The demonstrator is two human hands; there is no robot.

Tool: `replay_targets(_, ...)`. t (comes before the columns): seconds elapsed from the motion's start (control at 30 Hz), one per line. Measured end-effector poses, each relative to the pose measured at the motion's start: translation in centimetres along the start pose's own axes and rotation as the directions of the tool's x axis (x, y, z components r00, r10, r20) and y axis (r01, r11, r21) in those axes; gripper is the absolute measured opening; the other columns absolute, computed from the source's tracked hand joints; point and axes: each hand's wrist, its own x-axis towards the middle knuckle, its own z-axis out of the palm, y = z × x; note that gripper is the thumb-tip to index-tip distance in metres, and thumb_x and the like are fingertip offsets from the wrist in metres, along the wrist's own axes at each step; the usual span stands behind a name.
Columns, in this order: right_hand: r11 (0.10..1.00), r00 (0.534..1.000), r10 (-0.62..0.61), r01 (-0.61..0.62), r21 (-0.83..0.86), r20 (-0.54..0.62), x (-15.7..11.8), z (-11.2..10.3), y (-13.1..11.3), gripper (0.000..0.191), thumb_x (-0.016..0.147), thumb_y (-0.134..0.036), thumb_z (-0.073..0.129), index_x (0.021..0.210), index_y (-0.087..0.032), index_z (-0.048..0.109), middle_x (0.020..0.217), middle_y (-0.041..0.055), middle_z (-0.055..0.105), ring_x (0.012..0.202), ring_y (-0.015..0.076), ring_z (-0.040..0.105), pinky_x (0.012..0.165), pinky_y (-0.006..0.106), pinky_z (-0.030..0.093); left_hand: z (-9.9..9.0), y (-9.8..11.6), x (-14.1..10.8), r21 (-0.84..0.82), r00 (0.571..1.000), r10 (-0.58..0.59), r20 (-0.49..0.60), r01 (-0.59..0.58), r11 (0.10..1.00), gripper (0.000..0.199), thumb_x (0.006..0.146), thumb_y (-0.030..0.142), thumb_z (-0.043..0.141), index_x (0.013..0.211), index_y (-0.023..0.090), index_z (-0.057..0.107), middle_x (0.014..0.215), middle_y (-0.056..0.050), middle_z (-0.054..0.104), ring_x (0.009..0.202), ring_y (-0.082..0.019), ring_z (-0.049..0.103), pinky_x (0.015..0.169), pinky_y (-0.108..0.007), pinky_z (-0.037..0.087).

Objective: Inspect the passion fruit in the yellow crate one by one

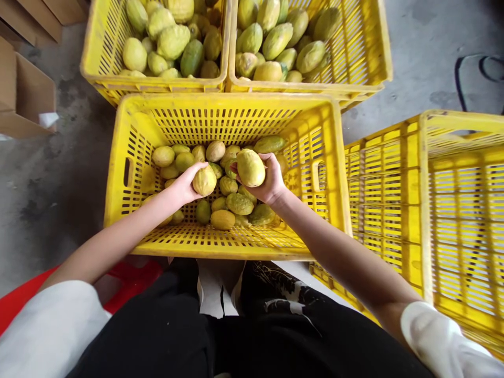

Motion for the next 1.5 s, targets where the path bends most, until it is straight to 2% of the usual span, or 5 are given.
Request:
replay_targets(0.3,0.996,1.000,0.010,-0.009,-0.085,0.003,-2.3,1.7,-0.8,0.023,0.106,-0.044,0.090,0.108,-0.028,0.073,0.097,0.0041,0.085,0.115,0.0294,0.090,0.089,0.035,0.081,-0.4,0.1,0.7,-0.052,1.000,0.030,0.010,-0.029,0.998,0.038,0.100,0.027,0.109,0.126,0.029,0.080,0.097,0.002,0.083,0.077,-0.018,0.080,0.094,-0.036,0.080)
replay_targets(0.43,0.990,0.998,-0.021,0.030,-0.138,0.065,-1.8,1.3,-0.2,0.043,0.097,-0.045,0.106,0.107,-0.032,0.067,0.095,-0.0011,0.080,0.115,0.0279,0.088,0.101,0.041,0.082,-0.3,0.1,0.6,-0.095,0.999,0.032,-0.038,-0.035,0.995,0.032,0.103,0.026,0.103,0.124,0.030,0.080,0.096,0.003,0.082,0.079,-0.020,0.079,0.094,-0.037,0.080)
replay_targets(0.67,0.988,0.997,-0.008,0.020,-0.153,0.079,-0.5,-0.1,0.2,0.043,0.094,-0.053,0.103,0.116,-0.034,0.070,0.104,0.0026,0.082,0.117,0.0344,0.089,0.091,0.048,0.084,-0.3,-0.1,0.8,-0.086,0.999,0.031,-0.036,-0.034,0.996,0.020,0.108,0.029,0.095,0.116,0.028,0.077,0.093,0.001,0.079,0.077,-0.021,0.077,0.084,-0.033,0.076)
replay_targets(1.13,0.977,0.999,-0.007,0.018,-0.214,0.054,-1.2,0.6,-0.4,0.042,0.093,-0.053,0.094,0.126,-0.030,0.082,0.095,0.0071,0.085,0.114,0.0400,0.089,0.104,0.063,0.082,-0.4,0.1,0.4,-0.109,0.998,0.048,0.036,-0.044,0.993,0.050,0.093,0.044,0.115,0.126,0.033,0.079,0.100,0.002,0.082,0.082,-0.021,0.082,0.086,-0.037,0.081)
replay_targets(1.5,0.981,0.992,0.075,-0.056,-0.185,0.097,-2.2,1.4,-0.6,0.035,0.097,-0.054,0.098,0.112,-0.032,0.076,0.098,0.0027,0.087,0.108,0.0324,0.092,0.091,0.046,0.083,0.0,0.2,-0.6,-0.095,1.000,-0.001,0.018,0.003,0.996,0.049,0.093,0.045,0.113,0.131,0.033,0.084,0.101,-0.003,0.085,0.088,-0.027,0.088,0.093,-0.044,0.083)
